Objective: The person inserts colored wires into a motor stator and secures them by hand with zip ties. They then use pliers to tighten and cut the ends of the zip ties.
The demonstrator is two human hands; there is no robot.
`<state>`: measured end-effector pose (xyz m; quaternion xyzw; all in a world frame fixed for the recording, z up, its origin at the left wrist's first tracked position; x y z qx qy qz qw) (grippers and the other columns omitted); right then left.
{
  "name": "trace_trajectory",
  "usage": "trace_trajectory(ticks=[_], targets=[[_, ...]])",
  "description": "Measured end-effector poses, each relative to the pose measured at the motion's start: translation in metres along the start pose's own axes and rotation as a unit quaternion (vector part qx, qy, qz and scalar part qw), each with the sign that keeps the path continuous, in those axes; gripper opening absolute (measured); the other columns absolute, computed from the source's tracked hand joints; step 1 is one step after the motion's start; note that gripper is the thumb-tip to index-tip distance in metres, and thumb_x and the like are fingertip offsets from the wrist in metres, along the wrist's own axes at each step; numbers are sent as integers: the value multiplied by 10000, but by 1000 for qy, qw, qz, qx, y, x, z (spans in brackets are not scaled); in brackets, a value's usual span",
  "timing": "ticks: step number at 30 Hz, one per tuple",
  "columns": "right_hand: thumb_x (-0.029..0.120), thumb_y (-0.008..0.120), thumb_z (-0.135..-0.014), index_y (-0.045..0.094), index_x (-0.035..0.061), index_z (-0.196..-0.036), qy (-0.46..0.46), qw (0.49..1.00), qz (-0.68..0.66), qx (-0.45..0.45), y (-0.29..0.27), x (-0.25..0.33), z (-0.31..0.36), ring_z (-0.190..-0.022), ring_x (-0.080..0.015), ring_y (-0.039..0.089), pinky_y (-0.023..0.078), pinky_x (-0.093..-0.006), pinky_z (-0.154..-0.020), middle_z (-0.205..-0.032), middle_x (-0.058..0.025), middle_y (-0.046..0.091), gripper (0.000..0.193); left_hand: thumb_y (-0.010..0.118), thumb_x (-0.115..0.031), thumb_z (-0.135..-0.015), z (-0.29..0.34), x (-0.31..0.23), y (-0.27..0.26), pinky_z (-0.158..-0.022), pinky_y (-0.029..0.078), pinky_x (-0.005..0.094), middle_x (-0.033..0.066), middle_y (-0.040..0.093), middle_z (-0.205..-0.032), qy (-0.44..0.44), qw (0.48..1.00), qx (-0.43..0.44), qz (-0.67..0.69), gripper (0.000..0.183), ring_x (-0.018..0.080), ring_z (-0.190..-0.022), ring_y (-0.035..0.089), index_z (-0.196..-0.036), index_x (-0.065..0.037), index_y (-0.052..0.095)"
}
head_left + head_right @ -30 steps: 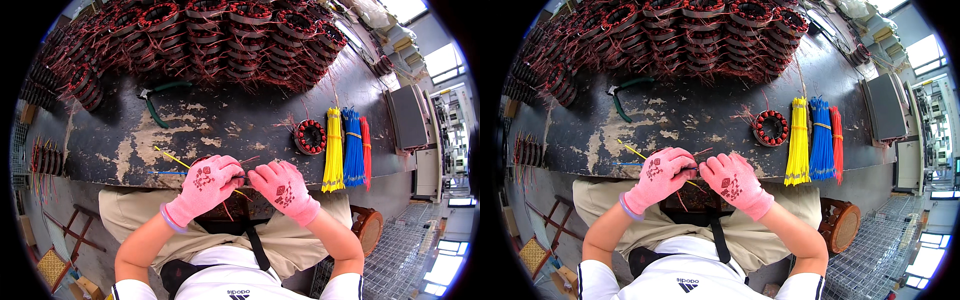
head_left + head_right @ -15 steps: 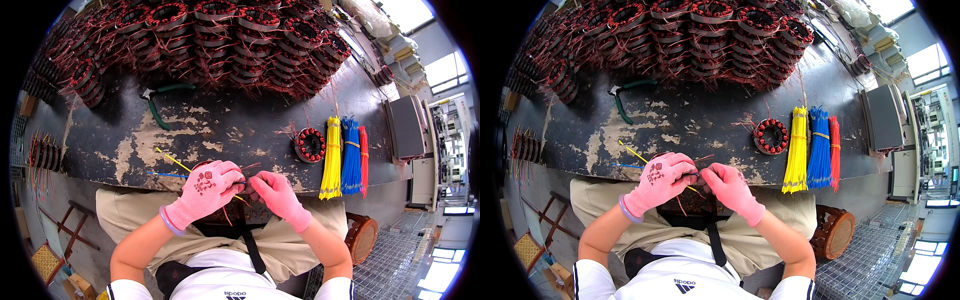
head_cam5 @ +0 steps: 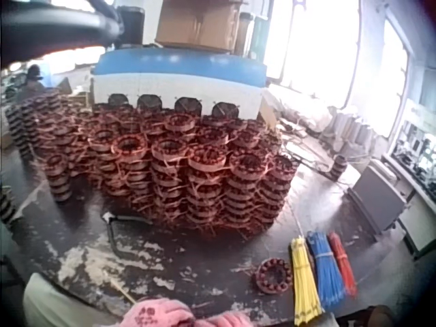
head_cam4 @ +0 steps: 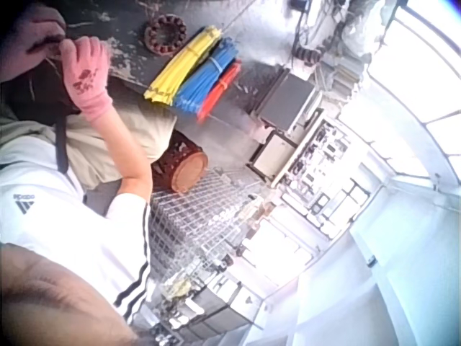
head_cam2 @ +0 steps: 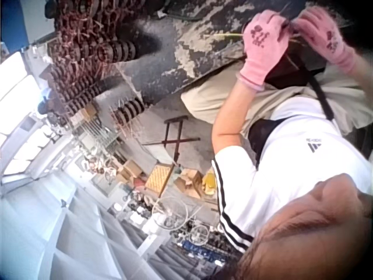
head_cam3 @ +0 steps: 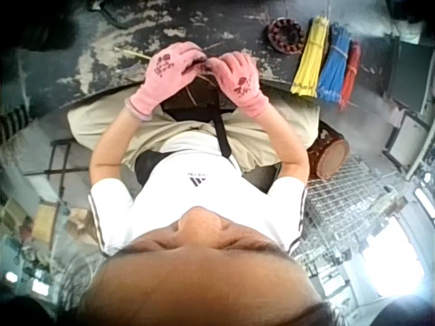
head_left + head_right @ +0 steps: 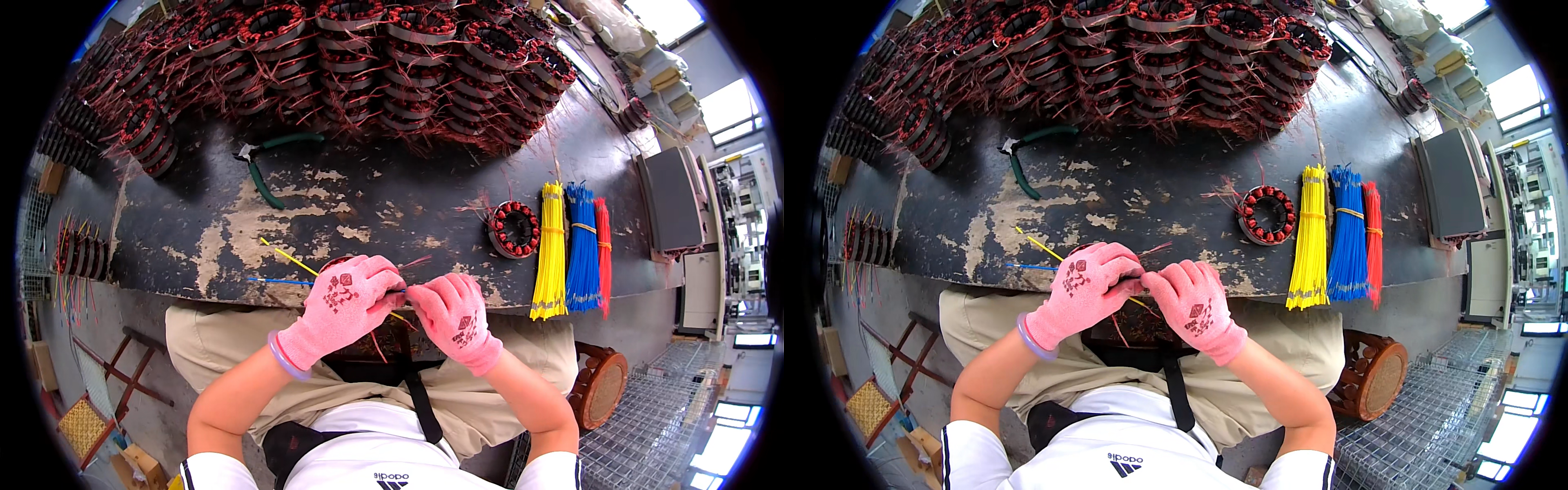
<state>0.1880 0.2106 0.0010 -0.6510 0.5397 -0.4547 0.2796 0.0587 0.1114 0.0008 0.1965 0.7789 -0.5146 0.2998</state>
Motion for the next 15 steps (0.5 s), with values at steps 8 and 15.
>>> trace_trajectory(ticks=[8, 15], targets=[[188, 703, -791, 687, 226, -1187, -54, 997, 32, 46, 0, -11, -2, -805, -180, 575, 497, -352, -711, -867, 26, 551, 398, 721, -50, -830, 4, -13, -36, -847, 527, 431, 82, 676, -1140, 33, 991, -79, -101, 201, 309, -967, 658, -1027, -79, 695], [180, 694, -809, 709, 246, -1171, -77, 995, 36, 52, 5, -17, -5, -811, -171, 575, 475, -341, -703, -888, 34, 577, 368, 666, -101, -895, 7, -3, -17, -1051, 443, 484, 111, 624, -1249, 33, 983, -39, -177, 341, 347, -1191, 569, -1235, -79, 639]])
Point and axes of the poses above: each hand's wrist, its own z-axis away from the middle knuckle, its own y-axis out of the palm, x = y × z, the point moved 5 cm from there along -z, towards the middle knuckle
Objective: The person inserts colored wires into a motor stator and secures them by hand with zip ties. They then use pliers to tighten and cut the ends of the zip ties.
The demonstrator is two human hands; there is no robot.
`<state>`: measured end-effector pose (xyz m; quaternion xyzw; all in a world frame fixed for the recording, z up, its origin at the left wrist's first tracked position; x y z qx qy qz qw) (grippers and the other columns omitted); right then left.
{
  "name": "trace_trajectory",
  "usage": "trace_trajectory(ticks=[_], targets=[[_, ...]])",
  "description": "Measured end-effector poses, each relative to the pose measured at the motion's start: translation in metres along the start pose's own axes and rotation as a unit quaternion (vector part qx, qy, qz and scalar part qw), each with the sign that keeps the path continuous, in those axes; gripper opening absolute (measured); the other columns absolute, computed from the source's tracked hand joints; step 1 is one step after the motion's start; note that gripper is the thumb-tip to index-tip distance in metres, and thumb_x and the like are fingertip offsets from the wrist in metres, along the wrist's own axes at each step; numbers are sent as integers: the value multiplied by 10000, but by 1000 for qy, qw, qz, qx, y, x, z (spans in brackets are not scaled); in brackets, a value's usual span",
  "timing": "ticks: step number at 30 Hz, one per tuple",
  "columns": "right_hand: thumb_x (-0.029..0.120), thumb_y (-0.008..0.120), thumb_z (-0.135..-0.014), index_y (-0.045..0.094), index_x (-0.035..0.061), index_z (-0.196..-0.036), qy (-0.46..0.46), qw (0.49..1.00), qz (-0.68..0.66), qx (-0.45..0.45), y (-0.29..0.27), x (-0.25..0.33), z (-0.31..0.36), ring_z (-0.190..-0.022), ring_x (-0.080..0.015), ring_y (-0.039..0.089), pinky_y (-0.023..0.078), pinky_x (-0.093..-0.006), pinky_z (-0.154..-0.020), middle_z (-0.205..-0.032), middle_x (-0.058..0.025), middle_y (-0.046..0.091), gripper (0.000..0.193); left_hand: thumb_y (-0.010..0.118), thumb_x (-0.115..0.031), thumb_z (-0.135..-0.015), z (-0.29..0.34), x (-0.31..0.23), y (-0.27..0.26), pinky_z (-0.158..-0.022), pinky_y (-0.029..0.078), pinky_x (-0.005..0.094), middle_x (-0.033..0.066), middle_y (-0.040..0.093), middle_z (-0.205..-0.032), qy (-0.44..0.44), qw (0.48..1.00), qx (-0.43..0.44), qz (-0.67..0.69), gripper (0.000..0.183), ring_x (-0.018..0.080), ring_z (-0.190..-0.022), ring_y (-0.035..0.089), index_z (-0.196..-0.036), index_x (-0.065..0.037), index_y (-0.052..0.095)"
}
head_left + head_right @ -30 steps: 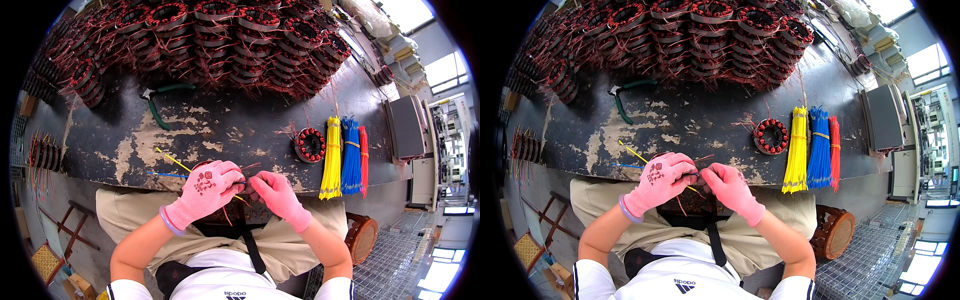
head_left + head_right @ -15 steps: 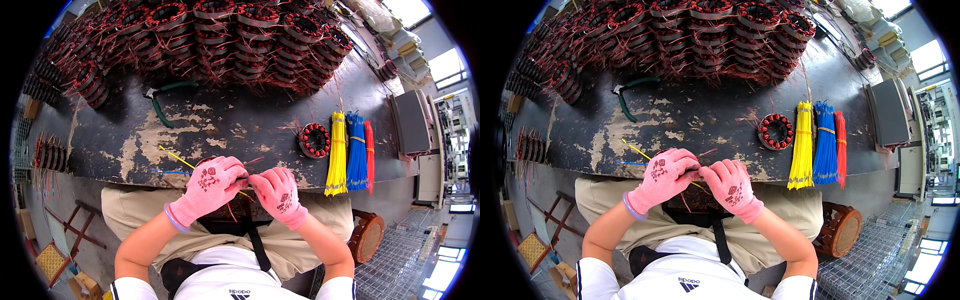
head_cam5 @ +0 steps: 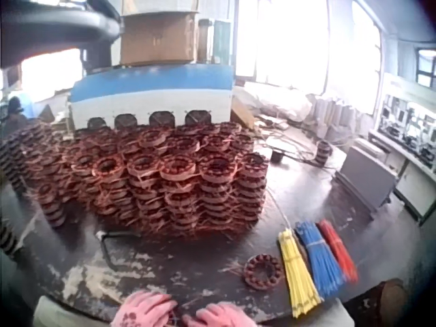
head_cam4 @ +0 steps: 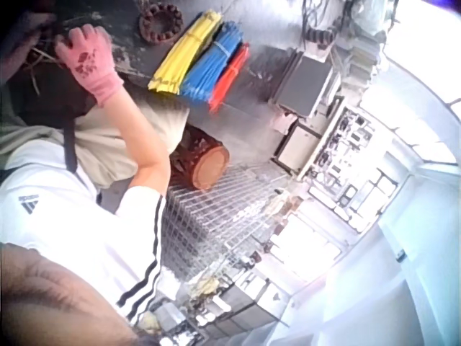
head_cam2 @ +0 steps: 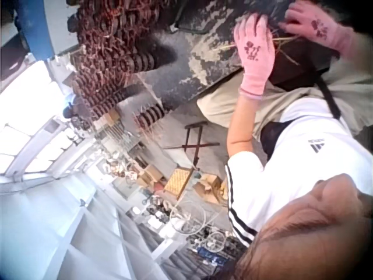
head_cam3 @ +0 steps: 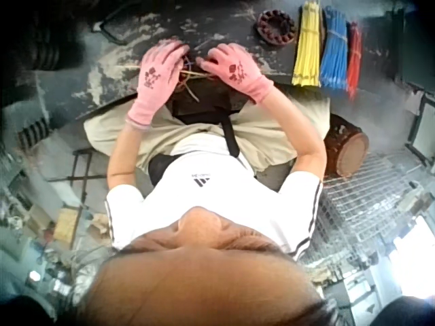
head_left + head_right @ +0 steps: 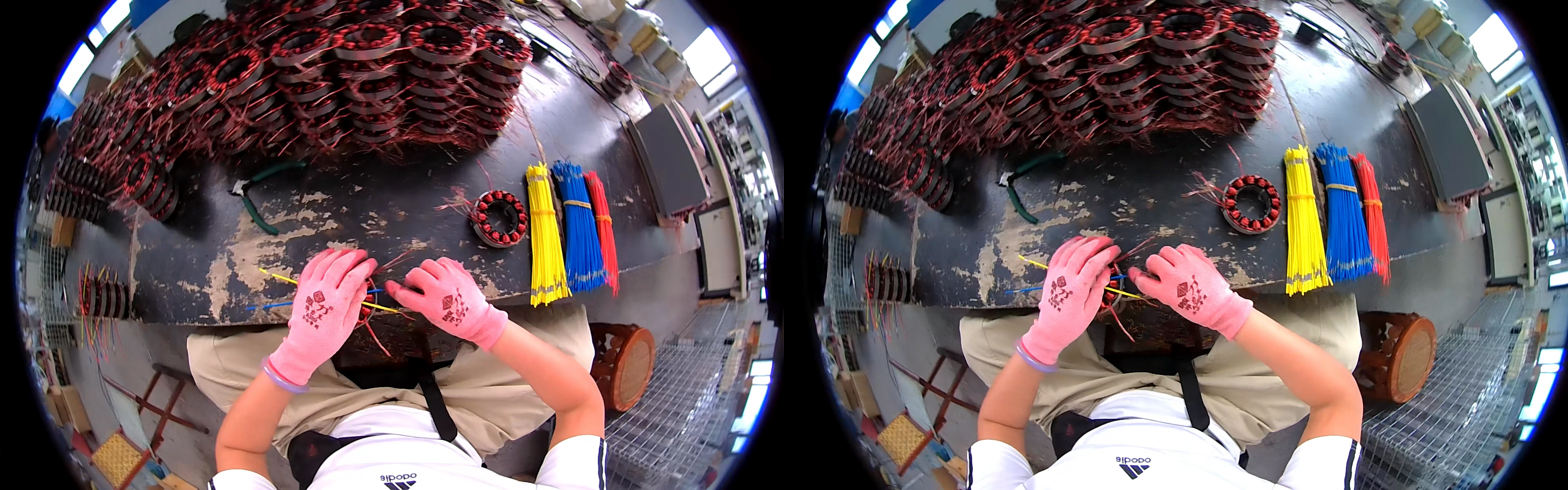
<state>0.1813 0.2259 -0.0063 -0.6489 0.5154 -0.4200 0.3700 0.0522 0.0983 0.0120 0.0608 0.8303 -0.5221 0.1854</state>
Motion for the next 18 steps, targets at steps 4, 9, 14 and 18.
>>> trace_trajectory(ticks=[4, 9, 14, 18], targets=[[169, 692, -873, 681, 216, -1243, 75, 996, -53, -11, -10, -9, 12, -875, -221, 617, 502, -377, -768, -989, -2, 636, 374, 640, -79, -910, -5, 1, 9, -1057, 438, 490, 133, 629, -1231, -34, 999, 30, 29, 346, 363, -1189, 569, -1256, -75, 638], [162, 749, -871, 724, 103, -987, 399, 892, -115, -179, -86, -63, 100, -819, -293, 673, 535, -403, -713, -869, -92, 687, 132, 602, -39, -924, 1, 1, 8, -1077, 409, 477, 135, 622, -1258, -48, 997, 36, 43, 333, 362, -1206, 554, -1255, -41, 636], [501, 561, -998, 670, 24, -826, 684, 683, 198, -166, -163, -132, 282, -772, -383, 652, 497, -447, -682, -831, -176, 690, 518, 543, -34, -973, 1, -2, 9, -1064, 416, 454, 162, 616, -1276, -50, 997, 45, 34, 295, 368, -1205, 554, -1253, -10, 633], [615, 566, -978, 724, 45, -960, 766, 628, -19, -135, -130, -168, 371, -765, -277, 697, 523, -388, -707, -860, -135, 728, 592, 529, -34, -982, 0, 0, 14, -1074, 409, 453, 168, 605, -1290, -44, 997, 56, 35, 300, 363, -1224, 546, -1268, -14, 618]])
Point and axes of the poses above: each hand's wrist, its own z-axis away from the middle knuckle, its own y-axis out of the palm, x = y × z, the point moved 5 cm from there along -z, towards the middle knuckle
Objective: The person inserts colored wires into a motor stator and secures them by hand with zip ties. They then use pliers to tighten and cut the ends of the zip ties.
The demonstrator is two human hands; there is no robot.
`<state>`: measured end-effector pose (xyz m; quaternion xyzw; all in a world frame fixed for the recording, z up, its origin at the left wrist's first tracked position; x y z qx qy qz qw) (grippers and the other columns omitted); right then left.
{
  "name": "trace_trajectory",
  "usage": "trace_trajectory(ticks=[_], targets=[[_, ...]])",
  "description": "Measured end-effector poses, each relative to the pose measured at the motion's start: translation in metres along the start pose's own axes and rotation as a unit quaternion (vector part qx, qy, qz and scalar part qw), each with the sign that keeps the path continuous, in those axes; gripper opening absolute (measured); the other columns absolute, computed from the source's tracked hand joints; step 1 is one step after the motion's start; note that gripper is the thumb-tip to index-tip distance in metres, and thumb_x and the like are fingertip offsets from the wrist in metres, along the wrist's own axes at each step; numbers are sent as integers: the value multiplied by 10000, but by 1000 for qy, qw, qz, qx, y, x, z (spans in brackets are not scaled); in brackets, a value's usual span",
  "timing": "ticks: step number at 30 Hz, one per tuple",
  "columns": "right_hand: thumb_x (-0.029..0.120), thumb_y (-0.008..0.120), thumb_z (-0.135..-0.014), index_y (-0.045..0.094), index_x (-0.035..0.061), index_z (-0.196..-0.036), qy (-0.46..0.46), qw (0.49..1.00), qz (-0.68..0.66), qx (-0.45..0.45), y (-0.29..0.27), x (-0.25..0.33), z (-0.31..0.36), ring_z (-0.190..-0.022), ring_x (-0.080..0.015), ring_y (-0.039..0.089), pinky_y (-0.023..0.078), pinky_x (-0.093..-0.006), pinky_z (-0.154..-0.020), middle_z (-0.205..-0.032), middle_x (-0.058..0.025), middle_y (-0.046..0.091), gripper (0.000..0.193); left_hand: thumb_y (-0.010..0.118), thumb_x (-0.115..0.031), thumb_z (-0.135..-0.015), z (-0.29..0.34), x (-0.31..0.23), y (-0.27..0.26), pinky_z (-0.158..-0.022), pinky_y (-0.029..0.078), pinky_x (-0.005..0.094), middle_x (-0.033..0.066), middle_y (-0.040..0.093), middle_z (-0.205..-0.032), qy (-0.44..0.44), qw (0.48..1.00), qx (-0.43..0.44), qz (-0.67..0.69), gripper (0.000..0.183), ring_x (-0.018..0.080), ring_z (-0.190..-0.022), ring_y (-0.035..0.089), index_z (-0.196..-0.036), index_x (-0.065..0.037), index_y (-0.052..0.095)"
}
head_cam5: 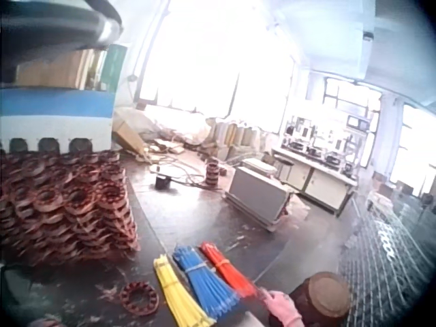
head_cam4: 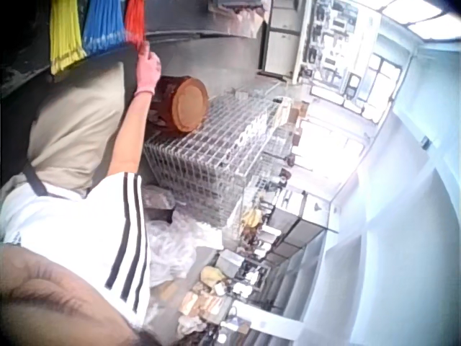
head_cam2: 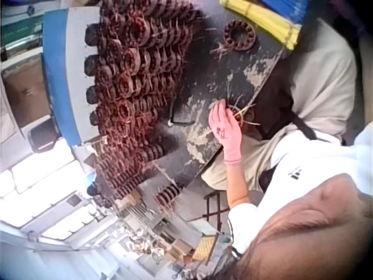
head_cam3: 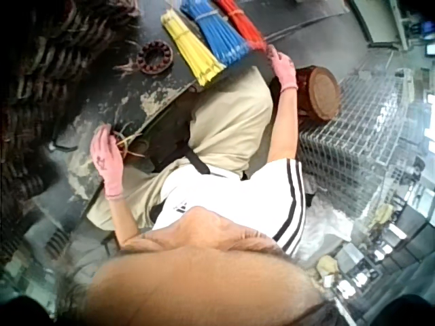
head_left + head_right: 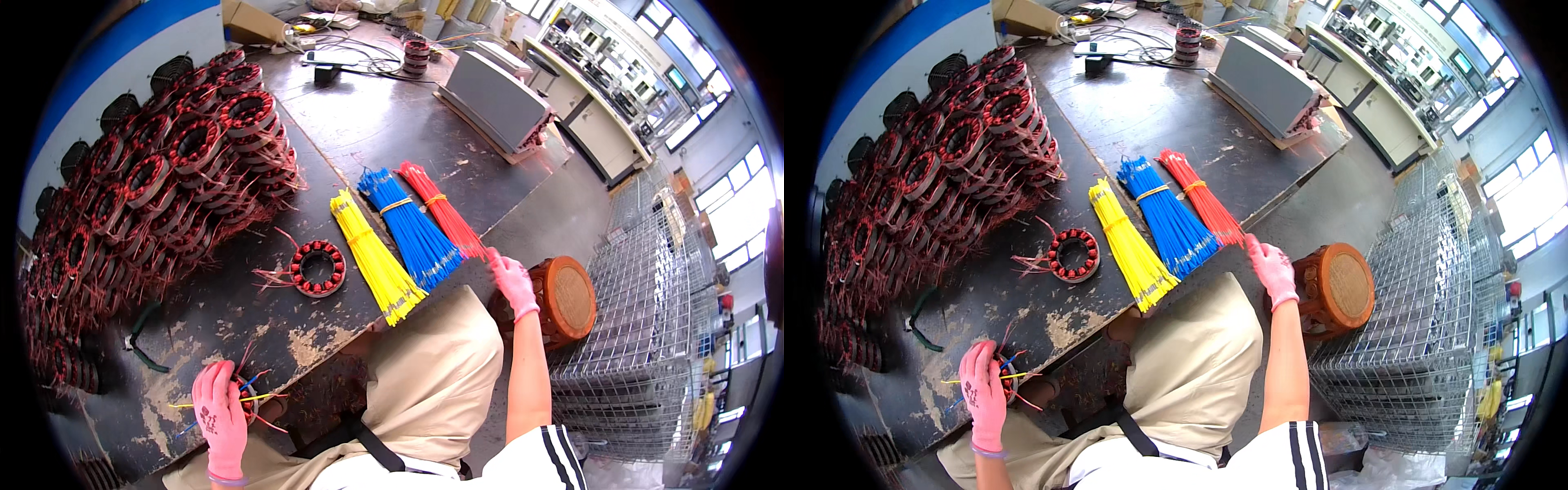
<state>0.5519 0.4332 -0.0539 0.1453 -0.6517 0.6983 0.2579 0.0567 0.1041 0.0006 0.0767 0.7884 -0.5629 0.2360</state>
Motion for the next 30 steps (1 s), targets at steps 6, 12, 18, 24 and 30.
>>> trace_trajectory(ticks=[6, 12, 18, 24, 30], targets=[[374, 691, -977, 712, 50, -887, 30, 933, -349, 82, 9, 5, 24, -663, -72, 603, 443, -234, -589, -781, 5, 687, 337, 504, -56, -1001, 2, 3, -2, -1091, 393, 460, 175, 597, -1299, -1, 1000, 12, -6, 301, 368, -1246, 531, -1281, -13, 606], [231, 654, -968, 660, 71, -742, -64, 878, -474, 16, -42, 39, 68, -566, -50, 522, 333, -207, -518, -670, 21, 614, 276, 538, -54, -986, 1, -2, -7, -1101, 390, 470, 173, 591, -1325, 3, 1000, -2, -26, 326, 377, -1266, 525, -1305, -8, 593], [26, 712, -776, 613, 43, -719, -471, 778, -377, 176, -44, 225, 204, -593, -168, 550, 397, -318, -544, -685, -24, 581, 116, 685, -230, -939, -7, -79, -55, -1126, 332, 626, 178, 572, -1356, 174, 966, -174, -81, 496, 418, -1325, 494, -1346, 3, 522], [80, 726, -823, 707, 52, -838, -515, 650, -373, 417, 30, 302, 265, -689, -292, 606, 472, -386, -628, -749, -79, 616, 37, 815, -144, -674, -6, -107, -93, -777, 538, 476, -10, 579, -911, 318, 909, -231, -137, 296, 215, -891, 671, -966, -175, 771], [233, 641, -922, 743, 107, -1068, -529, 801, -46, 278, 151, 304, 251, -954, -341, 603, 476, -430, -856, -976, -131, 670, 218, 791, 25, -772, 4, -24, -59, -687, 556, 360, 102, 597, -968, -10, 978, -203, 39, 401, 251, -852, 665, -1152, -82, 719]])
Point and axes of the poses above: each hand's wrist, its own z-axis away from the middle knuckle, its own y-axis out of the palm, x = y × z, the point moved 5 cm from there along -z, towards the middle knuckle
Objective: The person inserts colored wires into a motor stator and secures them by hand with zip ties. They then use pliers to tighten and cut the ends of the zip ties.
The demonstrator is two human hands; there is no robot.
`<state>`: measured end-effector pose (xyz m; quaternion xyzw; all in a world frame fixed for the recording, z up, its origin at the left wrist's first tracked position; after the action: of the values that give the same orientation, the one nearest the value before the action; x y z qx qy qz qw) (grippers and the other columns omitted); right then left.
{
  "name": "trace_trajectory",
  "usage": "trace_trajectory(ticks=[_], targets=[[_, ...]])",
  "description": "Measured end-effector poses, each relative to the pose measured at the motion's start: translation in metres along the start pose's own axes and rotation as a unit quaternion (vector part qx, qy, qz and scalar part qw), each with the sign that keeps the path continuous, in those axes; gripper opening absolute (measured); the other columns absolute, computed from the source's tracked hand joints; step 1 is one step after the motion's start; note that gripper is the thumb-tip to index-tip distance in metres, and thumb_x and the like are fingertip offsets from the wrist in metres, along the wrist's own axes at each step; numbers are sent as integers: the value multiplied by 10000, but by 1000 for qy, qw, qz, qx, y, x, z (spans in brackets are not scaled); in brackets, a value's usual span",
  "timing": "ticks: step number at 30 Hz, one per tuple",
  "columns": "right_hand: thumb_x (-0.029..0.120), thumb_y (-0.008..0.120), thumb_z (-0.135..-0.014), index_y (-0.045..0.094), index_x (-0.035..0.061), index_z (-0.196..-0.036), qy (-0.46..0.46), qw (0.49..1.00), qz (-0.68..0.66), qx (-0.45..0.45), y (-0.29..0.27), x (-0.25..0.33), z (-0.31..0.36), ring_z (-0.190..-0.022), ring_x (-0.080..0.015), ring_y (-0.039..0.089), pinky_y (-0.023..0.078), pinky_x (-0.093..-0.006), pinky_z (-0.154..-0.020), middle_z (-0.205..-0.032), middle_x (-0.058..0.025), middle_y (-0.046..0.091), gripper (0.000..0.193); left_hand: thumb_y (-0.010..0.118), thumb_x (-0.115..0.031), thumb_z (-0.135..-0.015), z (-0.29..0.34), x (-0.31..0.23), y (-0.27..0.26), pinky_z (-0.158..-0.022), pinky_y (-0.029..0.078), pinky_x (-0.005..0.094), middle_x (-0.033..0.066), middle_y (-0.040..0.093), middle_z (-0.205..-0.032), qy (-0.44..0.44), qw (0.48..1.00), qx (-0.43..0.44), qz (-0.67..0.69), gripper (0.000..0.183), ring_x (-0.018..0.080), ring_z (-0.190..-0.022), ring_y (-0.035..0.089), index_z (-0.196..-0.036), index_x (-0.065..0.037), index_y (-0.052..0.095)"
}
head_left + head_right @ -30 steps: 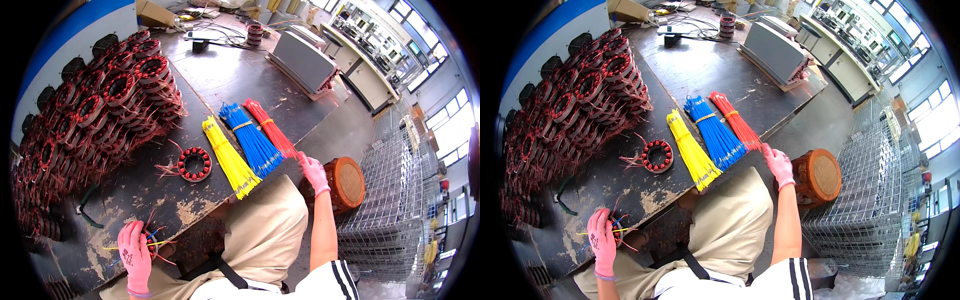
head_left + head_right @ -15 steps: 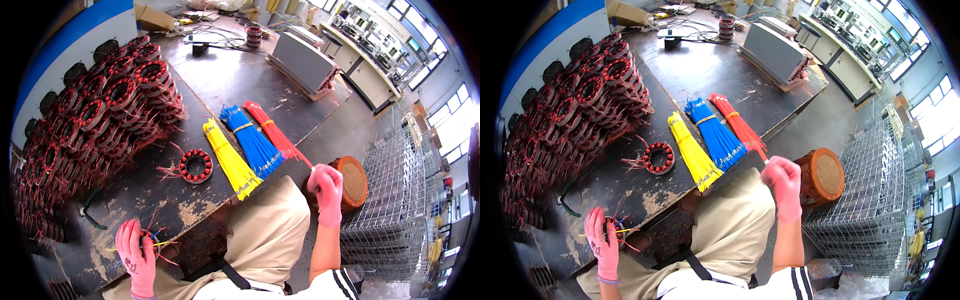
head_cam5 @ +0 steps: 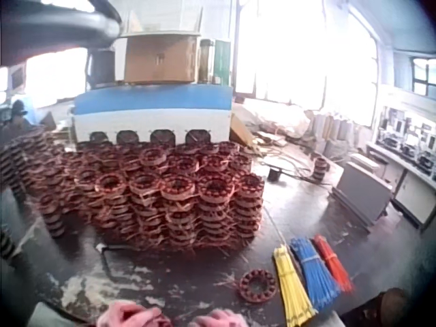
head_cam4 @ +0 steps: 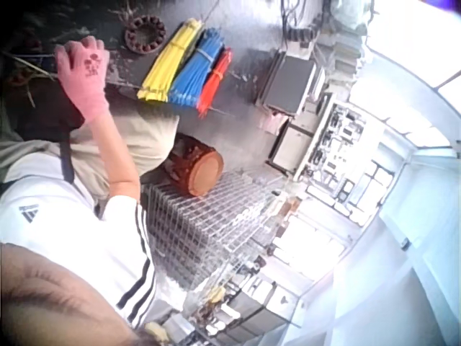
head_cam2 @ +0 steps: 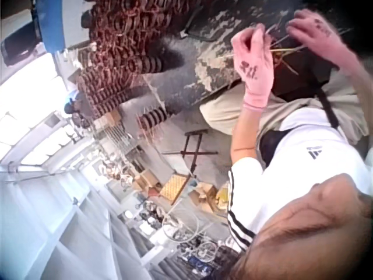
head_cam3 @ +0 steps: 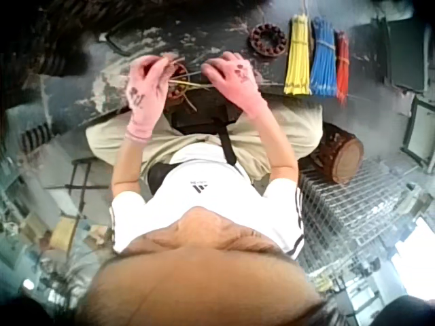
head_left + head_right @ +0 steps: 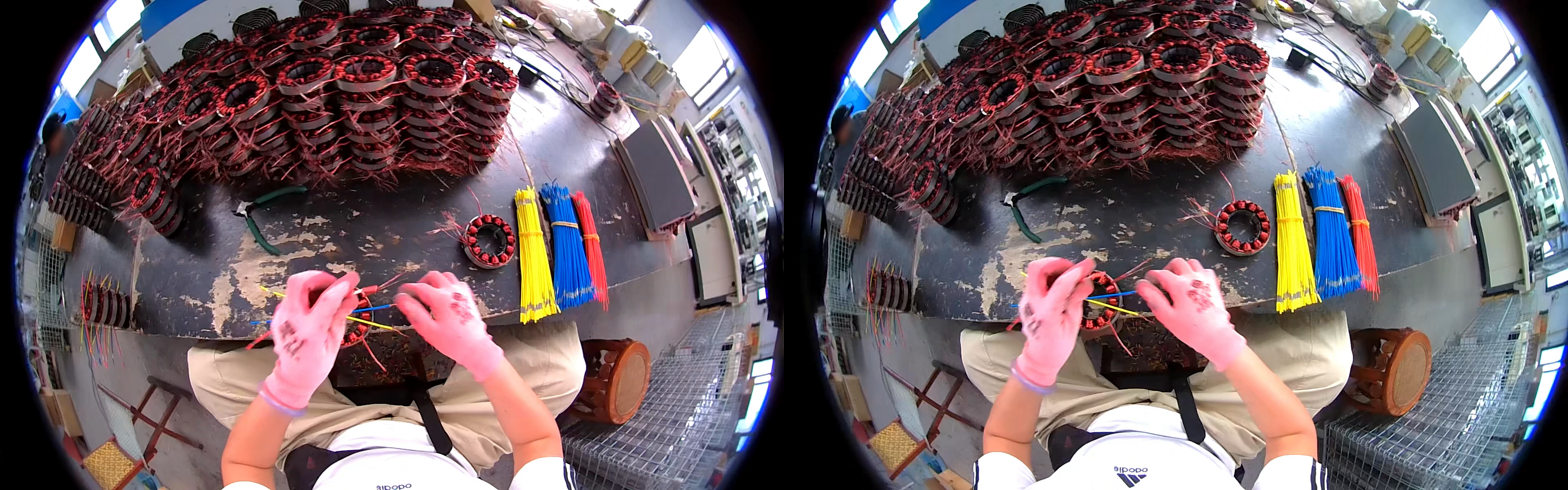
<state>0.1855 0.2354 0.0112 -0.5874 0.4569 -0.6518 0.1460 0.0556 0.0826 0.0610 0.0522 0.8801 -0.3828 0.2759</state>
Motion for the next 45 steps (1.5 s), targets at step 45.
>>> trace_trajectory(ticks=[45], targets=[[35, 667, -907, 681, 19, -1036, 12, 985, -173, 23, 3, 3, -21, -817, -203, 654, 523, -326, -725, -907, -122, 699, 131, 805, -151, -787, 9, 25, 54, -731, 534, 389, 70, 639, -954, -52, 986, 137, 76, 177, 284, -877, 655, -936, -93, 728]])
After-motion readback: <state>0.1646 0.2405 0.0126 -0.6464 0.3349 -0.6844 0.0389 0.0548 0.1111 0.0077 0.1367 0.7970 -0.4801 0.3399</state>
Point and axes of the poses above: each hand's wrist, its own z-axis away from the middle knuckle, its own y-axis out of the palm, x = y × z, the point moved 5 cm from there along -z, towards the middle knuckle
